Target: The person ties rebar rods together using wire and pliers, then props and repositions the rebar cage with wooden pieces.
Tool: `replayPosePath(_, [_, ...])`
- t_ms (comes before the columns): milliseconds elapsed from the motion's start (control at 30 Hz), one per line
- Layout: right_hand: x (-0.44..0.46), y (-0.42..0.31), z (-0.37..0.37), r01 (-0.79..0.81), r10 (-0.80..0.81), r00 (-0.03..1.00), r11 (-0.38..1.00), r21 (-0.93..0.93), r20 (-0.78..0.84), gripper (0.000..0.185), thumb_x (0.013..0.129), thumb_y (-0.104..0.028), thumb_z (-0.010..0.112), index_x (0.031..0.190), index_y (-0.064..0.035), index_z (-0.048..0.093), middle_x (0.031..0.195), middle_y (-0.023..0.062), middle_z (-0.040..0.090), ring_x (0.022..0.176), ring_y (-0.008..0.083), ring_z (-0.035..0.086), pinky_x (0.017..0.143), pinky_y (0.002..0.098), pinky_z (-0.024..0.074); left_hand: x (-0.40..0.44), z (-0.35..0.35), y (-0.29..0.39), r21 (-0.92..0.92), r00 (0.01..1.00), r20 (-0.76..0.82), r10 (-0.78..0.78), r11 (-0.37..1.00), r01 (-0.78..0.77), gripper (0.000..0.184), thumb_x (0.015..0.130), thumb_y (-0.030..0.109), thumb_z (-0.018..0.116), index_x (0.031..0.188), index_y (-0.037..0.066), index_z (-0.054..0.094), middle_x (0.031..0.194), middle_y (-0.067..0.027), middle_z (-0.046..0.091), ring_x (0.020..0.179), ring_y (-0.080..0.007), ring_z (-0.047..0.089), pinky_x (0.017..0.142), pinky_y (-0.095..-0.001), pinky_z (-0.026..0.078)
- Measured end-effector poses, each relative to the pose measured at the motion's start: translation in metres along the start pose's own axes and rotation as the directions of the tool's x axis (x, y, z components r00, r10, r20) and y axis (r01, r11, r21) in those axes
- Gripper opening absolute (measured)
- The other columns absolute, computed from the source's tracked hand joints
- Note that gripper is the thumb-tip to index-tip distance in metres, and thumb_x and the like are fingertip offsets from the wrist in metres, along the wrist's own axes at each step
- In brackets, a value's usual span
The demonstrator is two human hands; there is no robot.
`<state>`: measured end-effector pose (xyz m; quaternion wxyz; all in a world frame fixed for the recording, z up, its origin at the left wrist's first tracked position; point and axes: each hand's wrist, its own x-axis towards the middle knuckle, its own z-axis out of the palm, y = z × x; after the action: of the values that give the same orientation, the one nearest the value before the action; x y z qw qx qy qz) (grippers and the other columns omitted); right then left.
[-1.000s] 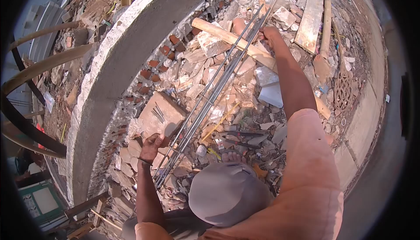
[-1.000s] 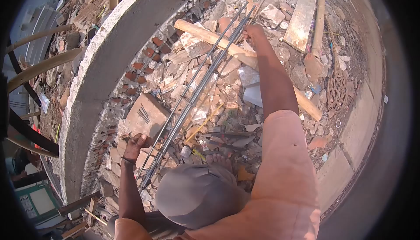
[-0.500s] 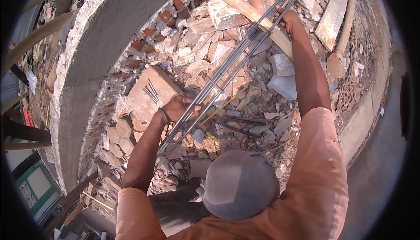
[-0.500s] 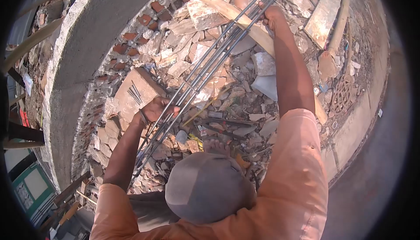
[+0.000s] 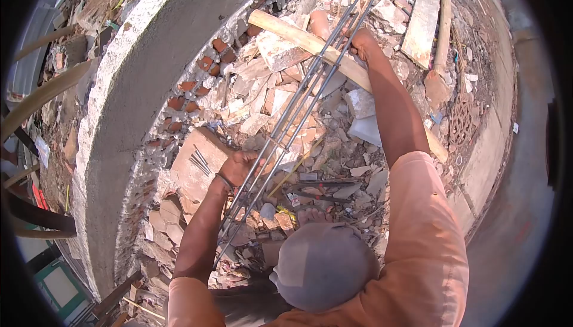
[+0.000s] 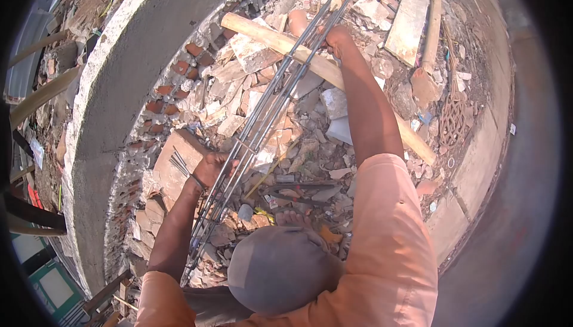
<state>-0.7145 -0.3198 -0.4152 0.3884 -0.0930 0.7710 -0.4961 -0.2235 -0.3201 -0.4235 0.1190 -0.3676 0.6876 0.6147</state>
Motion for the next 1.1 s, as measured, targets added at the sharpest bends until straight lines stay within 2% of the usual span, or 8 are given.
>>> replayPosePath(233, [0.000, 0.003, 0.006, 0.044, -0.040, 0.996, 0.998, 0.042, -0.081, 0.023, 0.095, -0.022, 0.062, 0.082, -0.0036, 0.066, 0.066, 0.0055, 0.062, 0.043, 0.0126, 0.046, 0.034, 0.0278, 0.0269, -0.010, 0.000, 0.026, -0.628, 0.970, 0.220, -0.099, 0.747, 0.219, 0.018, 0.090, 0.023, 0.070, 0.082, 0.007, 0.070, 0.065, 0.0034, 0.062, 0.053, -0.0051, 0.051, 0.048, -0.0231, 0.039])
replayPosePath(367, [0.007, 0.006, 0.006, 0.045, -0.042, 0.995, 0.998, 0.039, -0.091, 0.021, 0.095, -0.020, 0.061, 0.080, -0.0047, 0.065, 0.062, 0.0065, 0.059, 0.042, 0.0146, 0.046, 0.035, 0.0313, 0.0257, -0.006, 0.001, 0.008, -0.687, 0.968, 0.223, -0.113, 0.686, 0.238, 0.019, 0.090, 0.024, 0.069, 0.083, 0.006, 0.069, 0.065, 0.0030, 0.061, 0.054, -0.0062, 0.052, 0.048, -0.0238, 0.040])
replayPosePath(633, [0.037, 0.024, 0.005, 0.200, -0.210, 0.968, 0.976, -0.081, -0.136, 0.024, 0.093, -0.017, 0.064, 0.077, 0.0007, 0.064, 0.063, 0.0084, 0.057, 0.048, 0.0192, 0.051, 0.042, 0.0361, 0.0360, -0.023, 0.004, 0.040, -0.279, 0.987, 0.021, -0.158, 0.947, 0.158, 0.024, 0.090, 0.029, 0.069, 0.086, 0.006, 0.069, 0.065, 0.0016, 0.062, 0.056, -0.0074, 0.055, 0.052, -0.0244, 0.044])
replayPosePath(733, [0.036, 0.020, -0.013, 0.212, -0.358, 0.919, 0.802, -0.558, -0.165, 0.039, 0.088, -0.031, 0.070, 0.080, 0.0068, 0.065, 0.064, 0.0121, 0.061, 0.055, 0.0230, 0.059, 0.047, 0.0401, 0.0402, -0.022, -0.005, 0.024, -0.408, 0.996, 0.052, -0.073, 0.909, 0.088, 0.022, 0.089, 0.025, 0.070, 0.090, 0.004, 0.069, 0.067, 0.0011, 0.063, 0.057, -0.0072, 0.056, 0.052, -0.0242, 0.046])
replayPosePath(767, [-0.011, -0.007, -0.019, 0.052, -0.129, 0.970, 0.937, -0.344, -0.205, 0.046, 0.084, -0.036, 0.072, 0.085, 0.0100, 0.065, 0.070, 0.0167, 0.065, 0.061, 0.0259, 0.061, 0.054, 0.0416, 0.0442, -0.027, -0.006, 0.020, -0.455, 0.994, 0.082, -0.078, 0.884, 0.107, 0.021, 0.090, 0.024, 0.070, 0.090, 0.003, 0.069, 0.068, 0.0011, 0.063, 0.057, -0.0072, 0.056, 0.053, -0.0241, 0.046])
replayPosePath(833, [-0.018, -0.006, -0.055, 0.157, -0.379, 0.902, 0.731, -0.664, -0.204, 0.048, 0.083, -0.036, 0.068, 0.093, 0.0115, 0.065, 0.083, 0.0287, 0.067, 0.080, 0.0391, 0.067, 0.072, 0.0429, 0.0493, -0.027, -0.006, -0.009, -0.283, 0.989, -0.069, 0.131, 0.948, -0.145, 0.022, 0.090, 0.017, 0.069, 0.103, 0.000, 0.067, 0.080, -0.0017, 0.067, 0.071, -0.0079, 0.061, 0.063, -0.0232, 0.048])
replayPosePath(933, [-0.095, -0.009, -0.086, 0.312, -0.430, 0.836, 0.884, -0.349, -0.342, 0.042, 0.089, -0.035, 0.062, 0.105, 0.0030, 0.065, 0.097, 0.0141, 0.069, 0.081, 0.0275, 0.063, 0.078, 0.0381, 0.0483, -0.061, -0.032, 0.038, -0.191, 0.963, -0.077, -0.258, 0.952, 0.240, 0.024, 0.092, 0.014, 0.064, 0.110, -0.002, 0.065, 0.094, -0.0052, 0.069, 0.088, -0.0108, 0.062, 0.079, -0.0269, 0.050])
replayPosePath(1100, [-0.237, -0.080, 0.008, 0.468, -0.484, 0.872, 0.868, 0.164, 0.071, 0.028, 0.097, -0.032, 0.050, 0.096, -0.0060, 0.061, 0.067, -0.0048, 0.036, 0.054, 0.0026, 0.033, 0.047, 0.0194, 0.0292, -0.121, -0.074, 0.074, -0.108, 0.849, -0.514, 0.120, 0.973, -0.202, 0.026, 0.093, 0.027, 0.066, 0.100, 0.002, 0.068, 0.087, -0.0018, 0.067, 0.084, -0.0091, 0.061, 0.076, -0.0272, 0.050])
